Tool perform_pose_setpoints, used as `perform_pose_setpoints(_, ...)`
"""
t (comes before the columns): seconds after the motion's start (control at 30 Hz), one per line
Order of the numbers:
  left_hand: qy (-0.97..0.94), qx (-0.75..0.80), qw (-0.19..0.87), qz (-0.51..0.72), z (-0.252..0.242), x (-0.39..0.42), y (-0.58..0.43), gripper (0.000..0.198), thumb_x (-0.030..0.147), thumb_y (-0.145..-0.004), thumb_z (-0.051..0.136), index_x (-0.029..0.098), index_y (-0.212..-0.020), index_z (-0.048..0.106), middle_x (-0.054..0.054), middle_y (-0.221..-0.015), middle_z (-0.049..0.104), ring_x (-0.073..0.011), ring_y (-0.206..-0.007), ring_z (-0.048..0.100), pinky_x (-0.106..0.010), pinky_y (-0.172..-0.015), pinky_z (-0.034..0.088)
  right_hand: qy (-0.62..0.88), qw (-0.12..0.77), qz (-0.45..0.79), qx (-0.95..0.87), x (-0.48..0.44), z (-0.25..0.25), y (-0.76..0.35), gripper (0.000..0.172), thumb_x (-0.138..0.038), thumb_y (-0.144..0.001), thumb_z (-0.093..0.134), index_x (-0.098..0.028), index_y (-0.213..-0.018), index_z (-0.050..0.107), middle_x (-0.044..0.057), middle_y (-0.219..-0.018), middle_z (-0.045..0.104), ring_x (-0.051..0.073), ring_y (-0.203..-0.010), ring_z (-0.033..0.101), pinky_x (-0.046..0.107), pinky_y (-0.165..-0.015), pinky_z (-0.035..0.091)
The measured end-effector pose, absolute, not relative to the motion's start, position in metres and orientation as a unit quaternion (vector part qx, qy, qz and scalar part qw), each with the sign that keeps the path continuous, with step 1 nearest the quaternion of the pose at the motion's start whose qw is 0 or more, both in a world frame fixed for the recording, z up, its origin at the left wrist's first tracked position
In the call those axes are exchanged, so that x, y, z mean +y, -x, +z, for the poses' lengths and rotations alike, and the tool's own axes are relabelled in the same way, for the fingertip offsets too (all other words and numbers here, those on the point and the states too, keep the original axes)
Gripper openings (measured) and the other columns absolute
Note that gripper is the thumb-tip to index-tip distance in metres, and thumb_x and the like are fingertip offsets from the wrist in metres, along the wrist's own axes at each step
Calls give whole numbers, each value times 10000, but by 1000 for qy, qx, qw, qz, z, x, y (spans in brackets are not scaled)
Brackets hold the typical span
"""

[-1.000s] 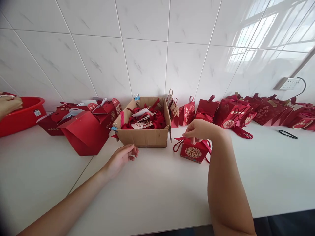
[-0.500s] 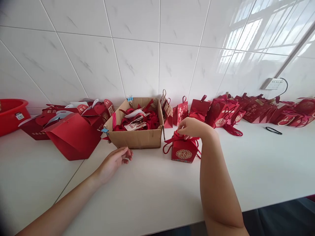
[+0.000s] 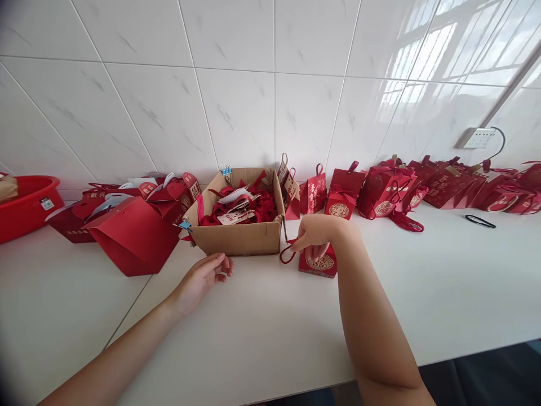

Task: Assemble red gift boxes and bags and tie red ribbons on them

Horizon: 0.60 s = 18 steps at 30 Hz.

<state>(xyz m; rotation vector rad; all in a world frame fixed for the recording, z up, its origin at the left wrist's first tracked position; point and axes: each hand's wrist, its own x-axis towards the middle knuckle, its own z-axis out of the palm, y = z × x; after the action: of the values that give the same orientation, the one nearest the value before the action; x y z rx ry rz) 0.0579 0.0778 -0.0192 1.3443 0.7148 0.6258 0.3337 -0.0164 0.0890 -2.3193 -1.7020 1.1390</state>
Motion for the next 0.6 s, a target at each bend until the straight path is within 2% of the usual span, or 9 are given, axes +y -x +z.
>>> perform_pose_setpoints(0.1, -611, 316, 673, 271, -21, 78, -59, 366, 520, -816, 566, 171, -705, 545, -30, -807, 561, -157, -745, 535, -265, -649, 381, 800, 20, 229, -554, -9, 85, -337, 323, -471, -760, 651, -182, -617, 633, 62, -674, 677, 195, -631, 663, 271, -549, 491)
perform_pose_setpoints(0.23, -641, 311, 652, 261, -26, 76, -61, 381, 518, -850, 510, 167, -702, 539, -31, -797, 559, -154, -727, 525, -269, -650, 373, 832, 34, 115, -542, -4, 85, -338, 267, -339, -800, 598, -176, -590, 618, 83, -680, 668, 236, -657, 648, 313, -554, 445)
perform_pose_setpoints(0.33, -678, 303, 619, 256, -32, 72, -64, 385, 513, -860, 497, 169, -696, 553, -17, -756, 538, -154, -716, 494, -270, -654, 355, 837, 72, 51, -541, -5, 90, -330, 193, -327, -819, 570, -190, -732, 674, 79, -791, 703, 242, -743, 650, 307, -572, 432)
perform_pose_setpoints(0.43, -722, 283, 585, 238, -37, 68, -66, 364, 477, -840, 564, 167, -649, 579, 5, -704, 499, -144, -684, 436, -268, -648, 319, 825, 119, -8, -552, -7, 95, -316, 212, -356, -859, 524, -231, -888, 693, 47, -948, 720, 223, -849, 641, 288, -607, 426)
perform_pose_setpoints(0.6, -744, 260, 578, 210, -39, 72, -65, 380, 478, -863, 534, 169, -646, 578, 6, -690, 517, -145, -684, 437, -266, -644, 315, 729, 232, -62, -640, 12, 98, -294, 226, -310, -880, 508, -229, -902, 718, 28, -908, 728, 185, -797, 635, 280, -668, 448)
